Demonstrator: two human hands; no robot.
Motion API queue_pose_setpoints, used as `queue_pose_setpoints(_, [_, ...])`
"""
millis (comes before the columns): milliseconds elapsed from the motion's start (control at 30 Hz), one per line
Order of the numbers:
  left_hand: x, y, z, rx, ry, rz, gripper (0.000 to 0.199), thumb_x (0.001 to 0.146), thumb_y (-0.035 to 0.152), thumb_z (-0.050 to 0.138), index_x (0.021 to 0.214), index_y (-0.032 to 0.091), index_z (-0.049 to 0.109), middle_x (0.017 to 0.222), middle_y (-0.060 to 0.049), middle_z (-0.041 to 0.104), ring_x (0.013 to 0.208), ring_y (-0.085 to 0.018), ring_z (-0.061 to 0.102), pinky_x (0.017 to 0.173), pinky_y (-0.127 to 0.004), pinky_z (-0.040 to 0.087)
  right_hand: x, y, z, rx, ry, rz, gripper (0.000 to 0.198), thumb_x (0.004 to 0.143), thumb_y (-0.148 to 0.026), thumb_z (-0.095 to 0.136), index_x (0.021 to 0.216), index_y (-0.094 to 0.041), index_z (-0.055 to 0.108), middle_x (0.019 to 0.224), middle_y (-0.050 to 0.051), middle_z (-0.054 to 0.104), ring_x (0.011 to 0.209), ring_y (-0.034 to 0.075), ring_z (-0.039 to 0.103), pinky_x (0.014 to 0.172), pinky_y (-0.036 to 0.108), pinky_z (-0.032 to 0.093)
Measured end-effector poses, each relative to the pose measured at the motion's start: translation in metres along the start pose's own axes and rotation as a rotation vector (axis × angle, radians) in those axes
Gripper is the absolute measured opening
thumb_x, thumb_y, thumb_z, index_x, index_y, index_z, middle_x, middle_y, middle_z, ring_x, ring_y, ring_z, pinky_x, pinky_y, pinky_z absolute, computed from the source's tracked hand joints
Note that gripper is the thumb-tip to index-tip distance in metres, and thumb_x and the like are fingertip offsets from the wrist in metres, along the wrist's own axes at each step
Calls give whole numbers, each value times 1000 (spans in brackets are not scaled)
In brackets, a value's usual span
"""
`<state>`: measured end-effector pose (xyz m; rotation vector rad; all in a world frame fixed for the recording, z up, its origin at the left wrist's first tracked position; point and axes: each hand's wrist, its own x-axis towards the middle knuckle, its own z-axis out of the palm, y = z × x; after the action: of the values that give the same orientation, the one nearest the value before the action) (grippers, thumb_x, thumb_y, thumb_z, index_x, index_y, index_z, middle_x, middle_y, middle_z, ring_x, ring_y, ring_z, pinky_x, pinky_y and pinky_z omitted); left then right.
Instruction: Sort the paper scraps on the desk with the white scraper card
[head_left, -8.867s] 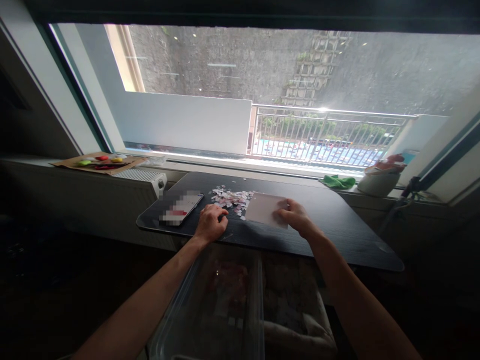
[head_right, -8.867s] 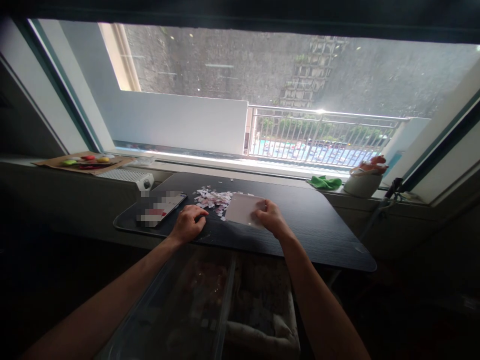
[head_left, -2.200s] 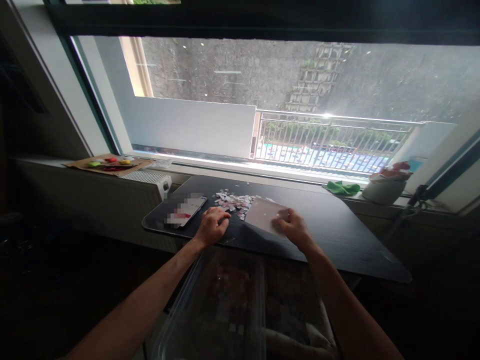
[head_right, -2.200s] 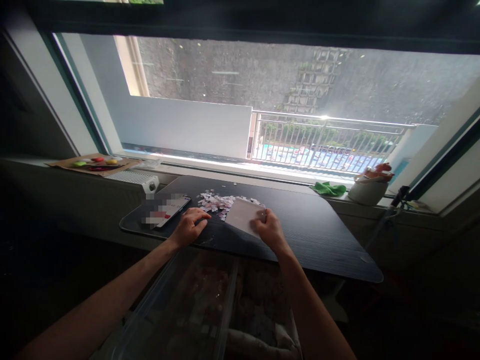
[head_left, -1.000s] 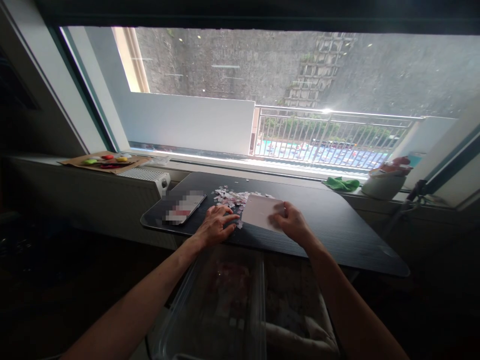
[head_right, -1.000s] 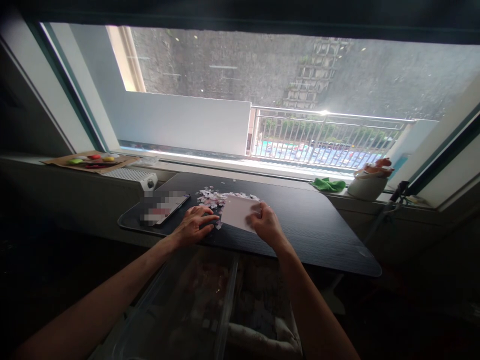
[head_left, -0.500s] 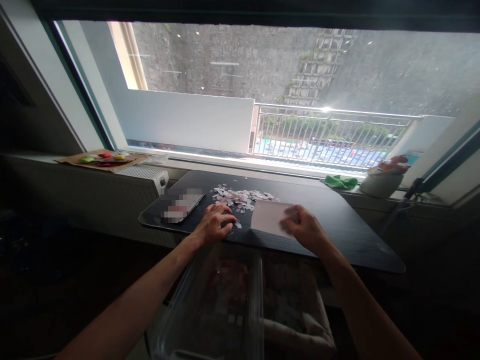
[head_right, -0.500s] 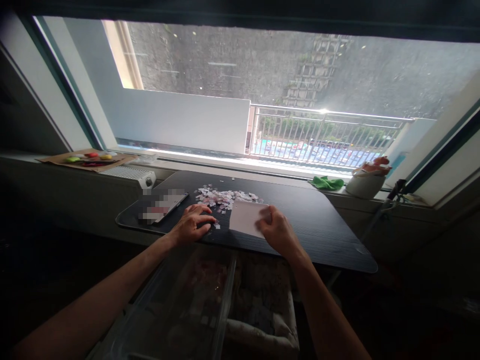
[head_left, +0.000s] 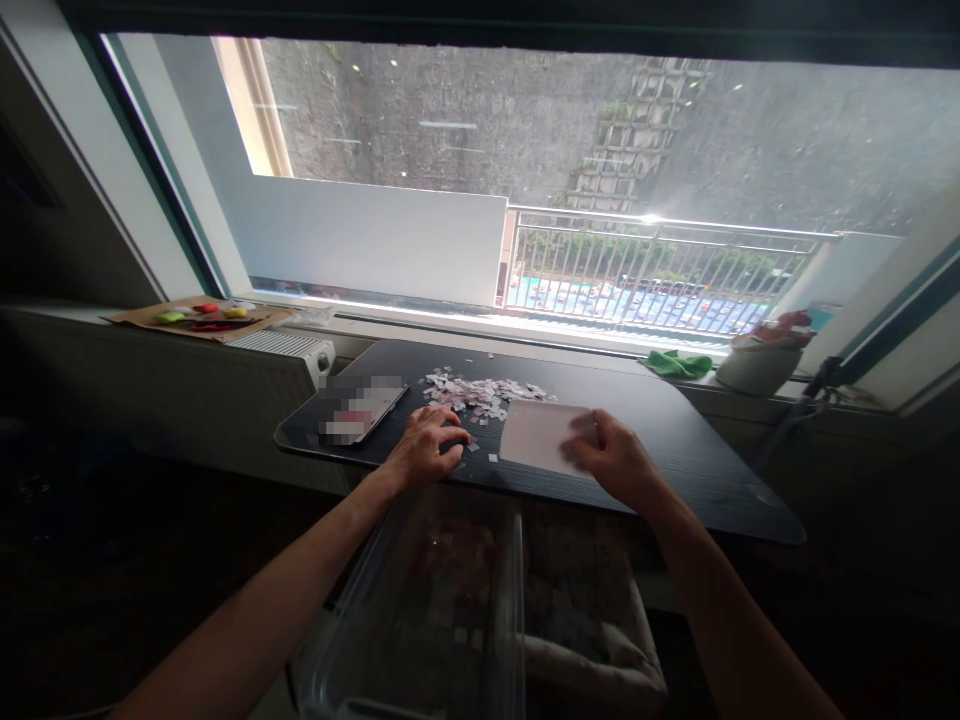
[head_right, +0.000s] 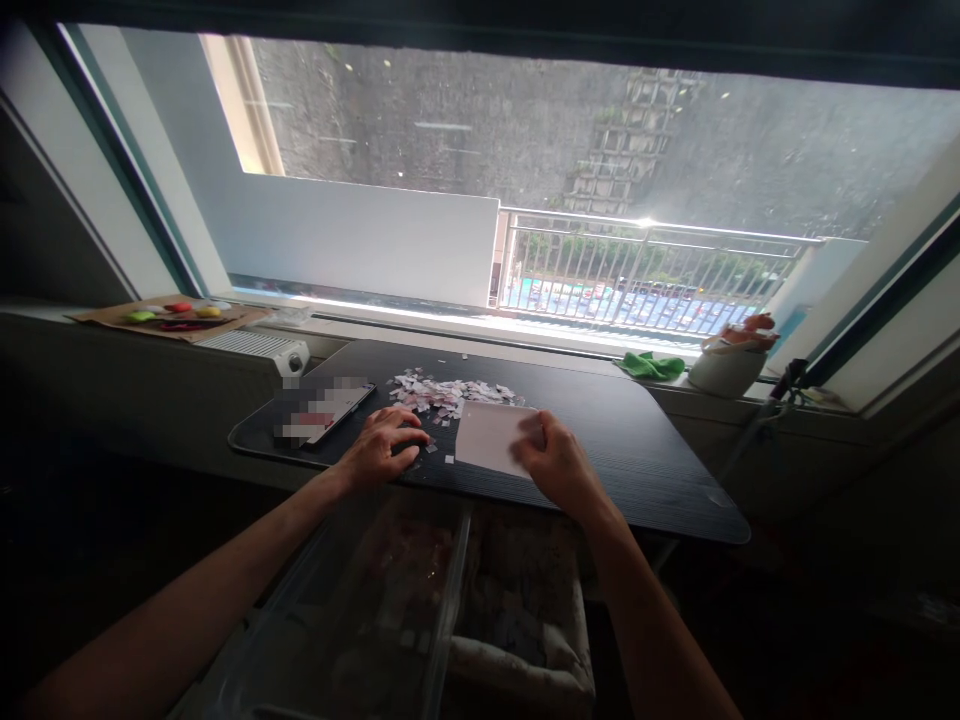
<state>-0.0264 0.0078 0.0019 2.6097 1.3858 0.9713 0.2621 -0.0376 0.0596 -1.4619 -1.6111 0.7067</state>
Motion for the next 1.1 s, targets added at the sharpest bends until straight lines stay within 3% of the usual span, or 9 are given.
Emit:
queue_pose_setpoints(233, [0, -2, -1, -4, 14, -1, 25, 78, 25, 55, 94, 28, 74, 105, -4, 65, 112, -26, 52, 107, -48, 34, 1, 4, 9, 62, -39, 39, 16, 67, -22, 63, 82, -21, 59, 73, 1, 71, 64, 17, 67, 58, 28, 53])
queue_pose_setpoints(400, [0, -3, 0, -16, 31, -18, 25, 78, 26, 54, 93, 27, 74, 106, -5, 65, 113, -27, 53, 106, -49, 35, -8, 16, -38, 8, 25, 160, 13, 55, -16, 67, 67, -20, 62, 56, -3, 62, 50, 13, 55, 45, 23, 41])
queue_pose_setpoints(533, [0, -3, 0, -27, 48, -15, 25, 78, 28, 52, 91, 25, 74, 103, -6, 66, 111, -28, 54, 105, -51, 36, -10, 29, -70, 72, 80, 248, 18, 57, -19, 67, 75, -19, 64, 66, 1, 69, 57, 16, 62, 50, 26, 47])
queue_pose_setpoints(733, [1, -7, 0, -28, 64, -1, 27, 79, 31, 50, 90, 25, 74, 100, -6, 67, 110, -29, 55, 101, -51, 39, 4, 48, -62, 193, 73, 298, 21, 56, -18, 65, 77, -18, 65, 71, 1, 71, 64, 17, 65, 56, 25, 49])
queue_pose_setpoints(1100, [1, -7, -3, -21, 46, 2, 30, 80, 36, 49, 92, 23, 74, 100, -7, 68, 110, -30, 56, 101, -51, 38, 1, 54, -65, 289, -141, 368, 26, 49, -18, 71, 76, -17, 71, 71, 1, 73, 64, 17, 63, 57, 24, 47])
